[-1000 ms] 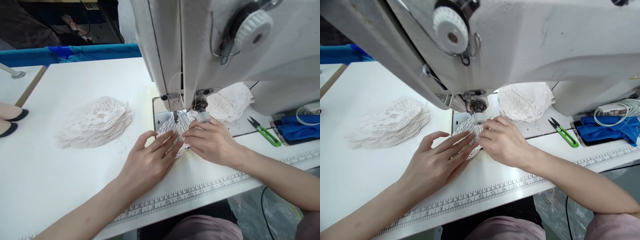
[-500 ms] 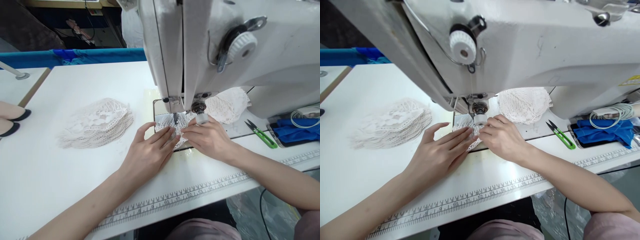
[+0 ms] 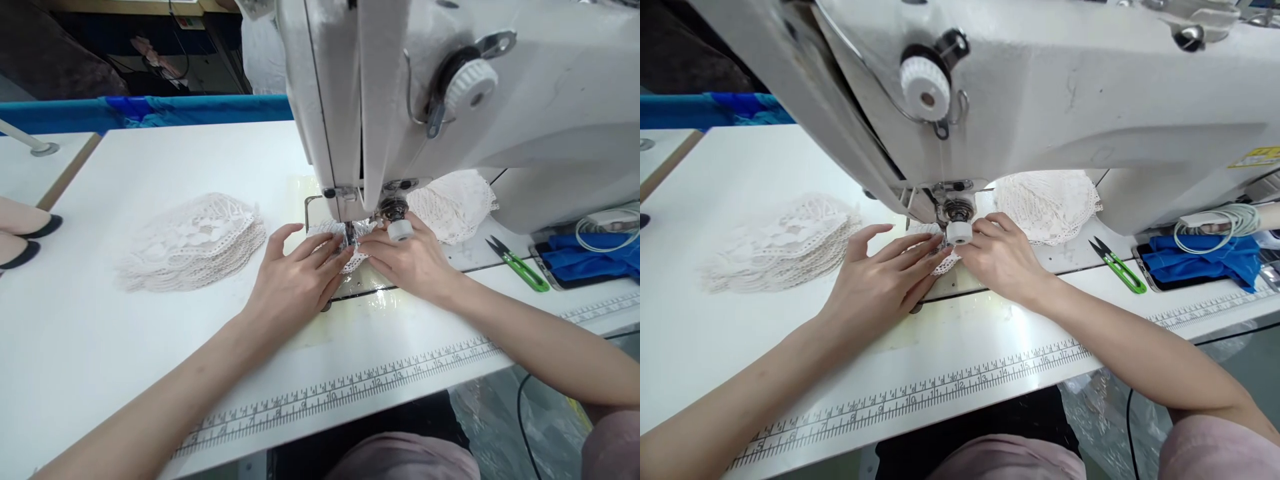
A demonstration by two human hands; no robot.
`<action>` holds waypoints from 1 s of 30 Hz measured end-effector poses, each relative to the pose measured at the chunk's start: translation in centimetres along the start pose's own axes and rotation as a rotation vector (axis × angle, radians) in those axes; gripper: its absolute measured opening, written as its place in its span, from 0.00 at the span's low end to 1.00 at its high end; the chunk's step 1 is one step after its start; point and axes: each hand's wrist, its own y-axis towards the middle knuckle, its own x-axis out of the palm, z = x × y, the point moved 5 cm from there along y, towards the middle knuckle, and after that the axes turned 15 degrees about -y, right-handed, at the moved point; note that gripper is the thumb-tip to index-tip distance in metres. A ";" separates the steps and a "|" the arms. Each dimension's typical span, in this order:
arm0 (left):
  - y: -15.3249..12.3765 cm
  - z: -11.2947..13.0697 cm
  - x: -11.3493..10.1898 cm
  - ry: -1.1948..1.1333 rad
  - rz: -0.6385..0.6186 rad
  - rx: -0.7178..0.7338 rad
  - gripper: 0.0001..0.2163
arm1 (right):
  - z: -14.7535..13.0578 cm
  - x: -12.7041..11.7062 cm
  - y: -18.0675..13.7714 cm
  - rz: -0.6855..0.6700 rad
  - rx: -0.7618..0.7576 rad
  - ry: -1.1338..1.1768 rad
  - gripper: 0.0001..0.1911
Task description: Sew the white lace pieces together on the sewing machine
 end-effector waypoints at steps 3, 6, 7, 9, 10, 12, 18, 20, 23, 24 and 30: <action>-0.3 0.5 -0.1 0.120 0.078 0.028 0.12 | -0.1 -0.2 0.0 0.011 0.010 0.031 0.12; -0.5 0.7 -0.4 0.063 0.085 -0.031 0.10 | -0.3 -0.5 0.0 0.043 -0.001 0.069 0.12; -0.4 0.5 -0.5 -0.018 0.066 -0.079 0.10 | -0.2 -0.6 0.0 0.060 0.013 0.083 0.12; 0.0 -0.2 -0.8 -0.215 0.023 -0.207 0.10 | 0.2 -0.5 0.0 0.076 0.078 0.116 0.12; 0.2 -0.6 -1.0 -0.302 0.011 -0.273 0.10 | 0.4 -0.3 -0.1 0.072 0.117 0.135 0.12; 0.9 -1.5 -1.3 -0.416 -0.015 -0.364 0.09 | 0.8 0.2 -0.1 0.047 0.183 0.168 0.11; 2.9 -2.1 -1.0 -0.561 -0.133 -0.348 0.09 | 1.3 0.9 -0.2 0.000 0.249 0.192 0.11; 3.2 -2.2 -0.8 -0.558 -0.118 -0.341 0.07 | 1.3 0.8 -0.1 0.014 0.245 0.188 0.10; 3.2 -2.3 -0.1 -0.524 -0.094 -0.357 0.06 | 1.3 0.8 -0.1 0.016 0.249 0.187 0.10; 3.2 -2.3 0.1 -0.512 -0.077 -0.364 0.07 | 1.3 0.8 -0.1 0.011 0.254 0.188 0.10; 3.0 -2.3 0.2 -0.564 0.033 -0.392 0.09 | 1.3 0.8 0.0 -0.007 0.263 0.201 0.12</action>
